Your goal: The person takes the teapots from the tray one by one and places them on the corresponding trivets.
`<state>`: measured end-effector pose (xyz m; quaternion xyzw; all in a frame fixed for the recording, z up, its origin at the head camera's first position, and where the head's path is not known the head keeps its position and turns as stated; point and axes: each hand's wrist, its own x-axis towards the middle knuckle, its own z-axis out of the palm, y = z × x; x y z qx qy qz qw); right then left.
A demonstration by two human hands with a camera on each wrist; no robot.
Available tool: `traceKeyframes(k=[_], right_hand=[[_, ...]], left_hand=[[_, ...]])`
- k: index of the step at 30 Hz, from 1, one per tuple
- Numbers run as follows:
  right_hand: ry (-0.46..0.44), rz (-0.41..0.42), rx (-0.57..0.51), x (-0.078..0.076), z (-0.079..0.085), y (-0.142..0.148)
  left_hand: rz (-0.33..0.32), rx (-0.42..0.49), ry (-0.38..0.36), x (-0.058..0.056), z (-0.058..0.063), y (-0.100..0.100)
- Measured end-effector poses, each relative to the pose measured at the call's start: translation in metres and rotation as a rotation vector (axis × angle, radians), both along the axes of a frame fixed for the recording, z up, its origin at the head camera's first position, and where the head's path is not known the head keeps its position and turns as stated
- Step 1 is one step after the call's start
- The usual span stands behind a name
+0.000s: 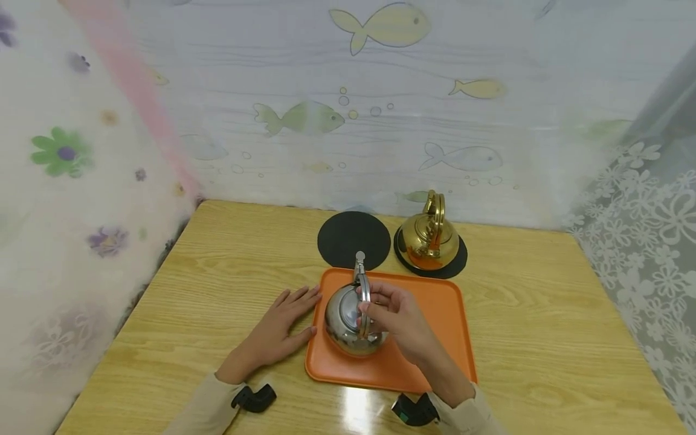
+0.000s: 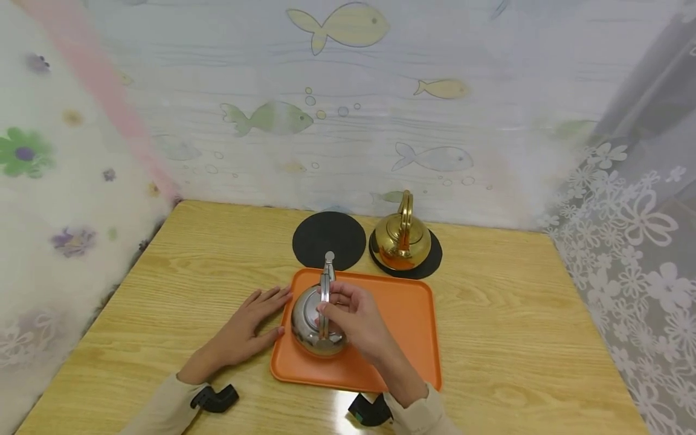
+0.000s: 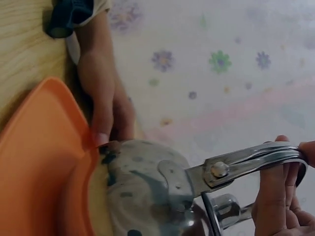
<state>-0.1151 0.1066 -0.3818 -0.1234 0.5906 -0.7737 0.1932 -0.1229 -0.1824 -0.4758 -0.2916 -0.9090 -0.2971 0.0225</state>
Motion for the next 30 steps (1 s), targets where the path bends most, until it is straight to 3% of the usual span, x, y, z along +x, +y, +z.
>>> traceKeyframes(k=[9, 21, 30], right_hand=[[0.055, -0.032, -0.032, 0.0032, -0.0055, -0.0002], [0.068, -0.009, -0.074, 0.0005, -0.0095, -0.0002], [0.039, -0.050, -0.039, 0.0035, -0.0081, -0.0031]], left_hand=[[-0.003, -0.009, -0.005, 0.0005, -0.0001, 0.0008], [0.000, -0.017, 0.008, -0.0008, -0.0008, -0.0013], [-0.001, -0.013, 0.002, -0.0004, -0.0007, -0.0003]])
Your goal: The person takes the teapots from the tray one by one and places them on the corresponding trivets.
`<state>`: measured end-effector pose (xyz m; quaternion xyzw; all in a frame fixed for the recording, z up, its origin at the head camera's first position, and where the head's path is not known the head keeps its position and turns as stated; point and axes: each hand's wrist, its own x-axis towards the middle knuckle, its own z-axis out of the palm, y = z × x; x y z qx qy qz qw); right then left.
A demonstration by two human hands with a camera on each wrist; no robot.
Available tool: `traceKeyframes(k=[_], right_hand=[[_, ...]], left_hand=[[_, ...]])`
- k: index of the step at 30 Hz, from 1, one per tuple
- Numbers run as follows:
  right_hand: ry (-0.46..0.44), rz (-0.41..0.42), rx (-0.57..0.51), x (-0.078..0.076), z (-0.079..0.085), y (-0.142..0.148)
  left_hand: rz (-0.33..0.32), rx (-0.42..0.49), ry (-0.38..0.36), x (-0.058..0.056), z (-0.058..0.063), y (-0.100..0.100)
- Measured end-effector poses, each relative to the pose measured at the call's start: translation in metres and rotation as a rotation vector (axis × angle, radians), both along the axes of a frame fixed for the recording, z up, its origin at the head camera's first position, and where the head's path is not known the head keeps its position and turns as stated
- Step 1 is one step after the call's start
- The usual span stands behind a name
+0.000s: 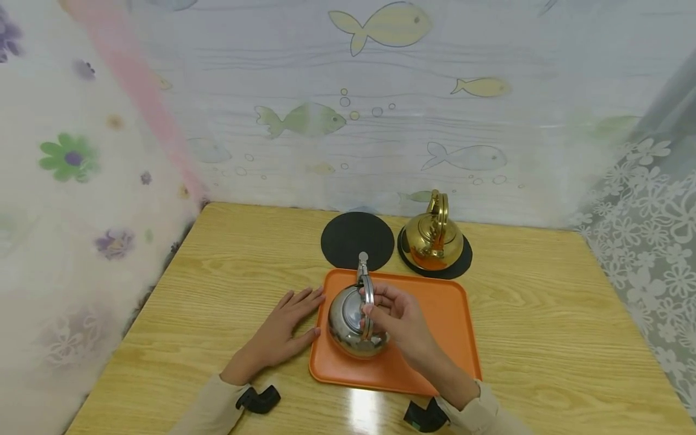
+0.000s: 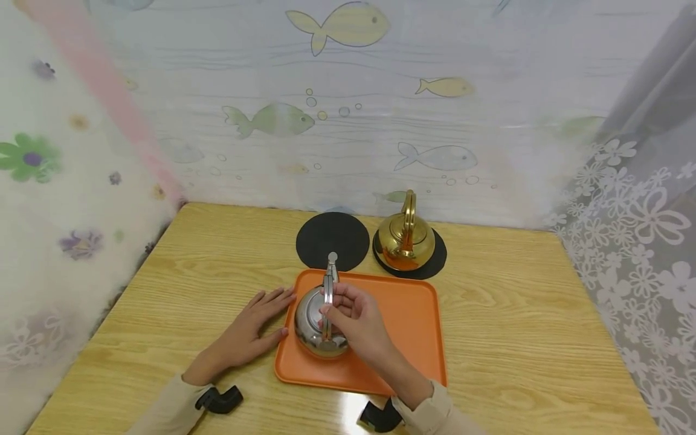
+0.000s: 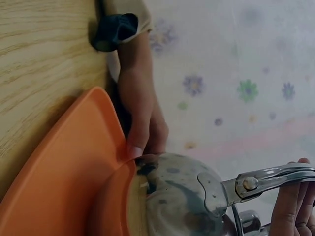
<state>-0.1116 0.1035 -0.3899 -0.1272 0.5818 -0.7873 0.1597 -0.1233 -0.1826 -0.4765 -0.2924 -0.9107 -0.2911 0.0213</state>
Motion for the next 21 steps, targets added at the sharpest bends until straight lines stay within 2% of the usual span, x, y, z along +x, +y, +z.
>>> traceKeyframes(k=[11, 21], right_hand=[[0.008, -0.012, 0.005, 0.0053, 0.0023, -0.0024], [0.027, -0.022, 0.025, 0.0035, 0.0054, -0.0045]], left_hand=[[-0.003, 0.006, -0.007, 0.0038, -0.0022, 0.0009], [-0.007, 0.008, 0.011, 0.0005, 0.0000, 0.0006]])
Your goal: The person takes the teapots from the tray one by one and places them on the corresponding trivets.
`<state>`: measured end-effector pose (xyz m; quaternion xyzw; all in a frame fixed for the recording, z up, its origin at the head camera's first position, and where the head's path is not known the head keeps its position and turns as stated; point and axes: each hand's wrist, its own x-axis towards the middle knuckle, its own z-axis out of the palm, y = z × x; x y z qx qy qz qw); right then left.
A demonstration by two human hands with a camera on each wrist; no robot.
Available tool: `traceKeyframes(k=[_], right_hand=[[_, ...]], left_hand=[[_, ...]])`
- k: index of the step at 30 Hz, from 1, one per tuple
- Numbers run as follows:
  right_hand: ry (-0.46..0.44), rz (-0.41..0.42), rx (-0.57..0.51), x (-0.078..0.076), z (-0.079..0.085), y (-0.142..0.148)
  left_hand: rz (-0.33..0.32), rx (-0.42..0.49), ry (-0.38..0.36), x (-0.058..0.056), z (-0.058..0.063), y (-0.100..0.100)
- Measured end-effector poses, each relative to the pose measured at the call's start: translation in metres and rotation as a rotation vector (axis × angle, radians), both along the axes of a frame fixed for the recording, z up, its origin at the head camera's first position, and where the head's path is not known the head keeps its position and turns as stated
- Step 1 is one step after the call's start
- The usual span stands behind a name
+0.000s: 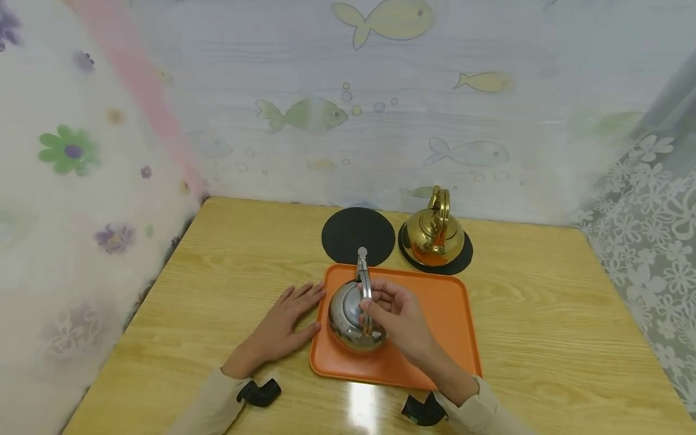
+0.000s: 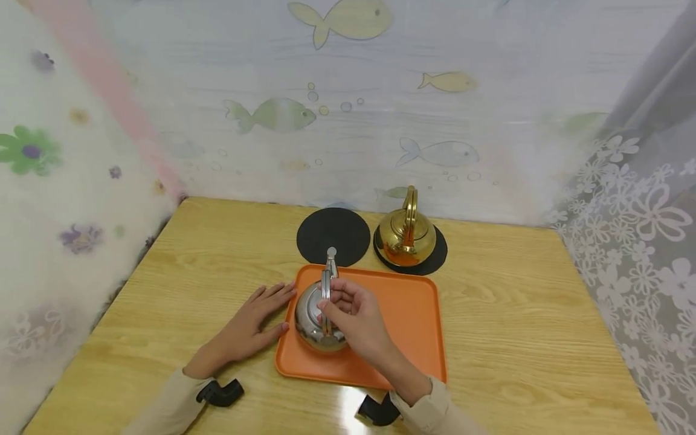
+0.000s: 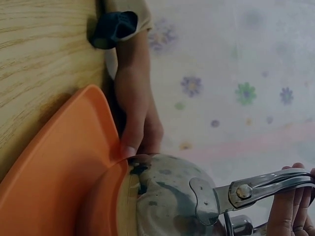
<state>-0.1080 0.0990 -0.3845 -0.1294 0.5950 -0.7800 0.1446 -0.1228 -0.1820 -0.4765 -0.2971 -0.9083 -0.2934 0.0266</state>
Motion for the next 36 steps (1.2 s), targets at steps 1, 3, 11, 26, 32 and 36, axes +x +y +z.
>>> traceKeyframes(k=[1, 3, 11, 26, 32, 36], right_hand=[[0.003, -0.003, 0.001, 0.000, 0.000, 0.000], [0.012, -0.006, 0.004, -0.001, 0.001, 0.000], [0.049, -0.028, 0.036, 0.000, 0.003, 0.002], [0.119, -0.082, 0.037, -0.004, 0.004, 0.003], [0.124, -0.129, 0.061, -0.009, 0.002, -0.001], [0.141, -0.163, 0.082, -0.012, -0.001, -0.002]], left_hand=[[-0.002, 0.002, 0.000, -0.001, 0.001, 0.000], [-0.002, 0.001, -0.002, -0.001, 0.002, -0.001], [0.003, -0.009, -0.021, 0.000, -0.001, 0.000], [0.005, -0.005, -0.011, 0.002, -0.003, 0.002], [0.005, -0.004, -0.003, 0.003, -0.001, 0.000], [-0.002, -0.004, 0.003, 0.002, 0.001, -0.001]])
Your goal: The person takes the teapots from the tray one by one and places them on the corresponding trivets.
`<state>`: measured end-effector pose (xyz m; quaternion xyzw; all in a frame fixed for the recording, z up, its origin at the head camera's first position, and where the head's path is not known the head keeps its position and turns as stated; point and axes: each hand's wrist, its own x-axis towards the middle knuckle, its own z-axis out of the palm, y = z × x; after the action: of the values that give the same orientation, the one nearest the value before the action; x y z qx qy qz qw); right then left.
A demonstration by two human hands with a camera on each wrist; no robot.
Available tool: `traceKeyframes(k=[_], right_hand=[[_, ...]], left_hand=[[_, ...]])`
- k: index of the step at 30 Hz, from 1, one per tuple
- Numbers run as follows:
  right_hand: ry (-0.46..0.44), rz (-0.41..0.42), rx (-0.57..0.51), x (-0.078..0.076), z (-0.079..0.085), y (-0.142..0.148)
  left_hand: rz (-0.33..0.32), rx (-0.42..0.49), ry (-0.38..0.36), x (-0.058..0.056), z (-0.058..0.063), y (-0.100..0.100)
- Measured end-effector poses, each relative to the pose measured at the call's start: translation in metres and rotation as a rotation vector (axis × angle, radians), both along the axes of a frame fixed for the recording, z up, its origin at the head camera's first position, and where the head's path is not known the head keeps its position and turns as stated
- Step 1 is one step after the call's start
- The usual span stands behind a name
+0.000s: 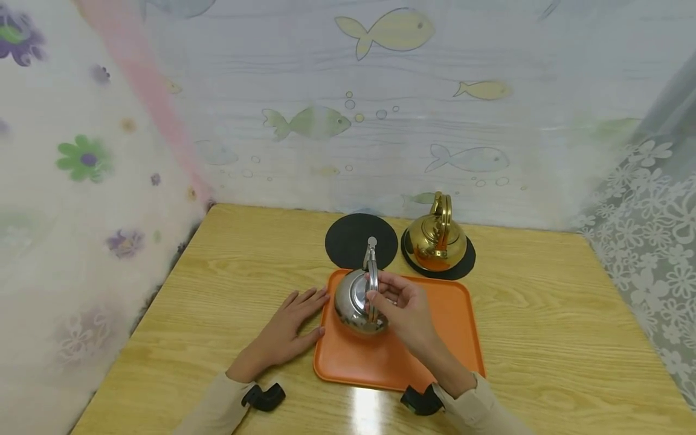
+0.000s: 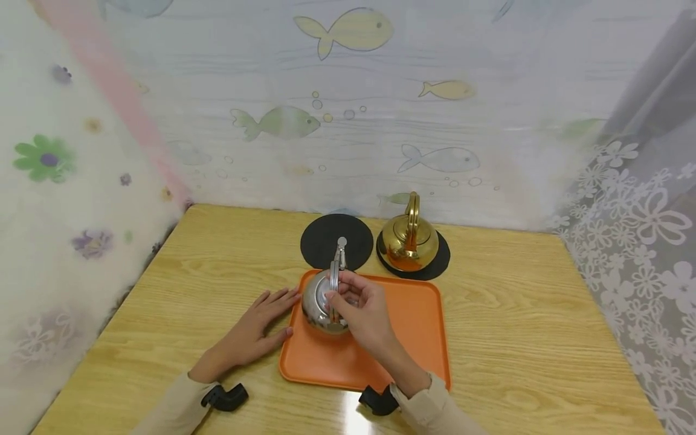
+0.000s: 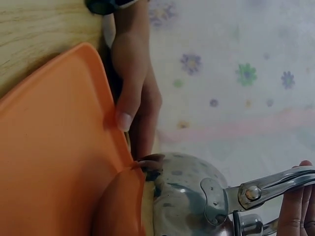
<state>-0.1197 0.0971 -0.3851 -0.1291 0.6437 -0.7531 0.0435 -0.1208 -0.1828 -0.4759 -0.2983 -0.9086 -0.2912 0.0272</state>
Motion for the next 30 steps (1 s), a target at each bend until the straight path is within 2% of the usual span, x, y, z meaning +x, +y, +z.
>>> traceKeyframes(k=[11, 20, 30], right_hand=[[0.012, -0.051, -0.009, -0.012, -0.003, 0.000], [0.041, -0.049, -0.025, -0.019, -0.004, 0.003], [0.043, -0.084, -0.002, -0.024, -0.003, 0.002]], left_hand=[[-0.002, 0.016, -0.003, -0.001, 0.002, 0.001], [-0.001, 0.010, 0.004, -0.001, 0.000, 0.001], [0.001, 0.005, -0.004, -0.001, 0.001, 0.000]])
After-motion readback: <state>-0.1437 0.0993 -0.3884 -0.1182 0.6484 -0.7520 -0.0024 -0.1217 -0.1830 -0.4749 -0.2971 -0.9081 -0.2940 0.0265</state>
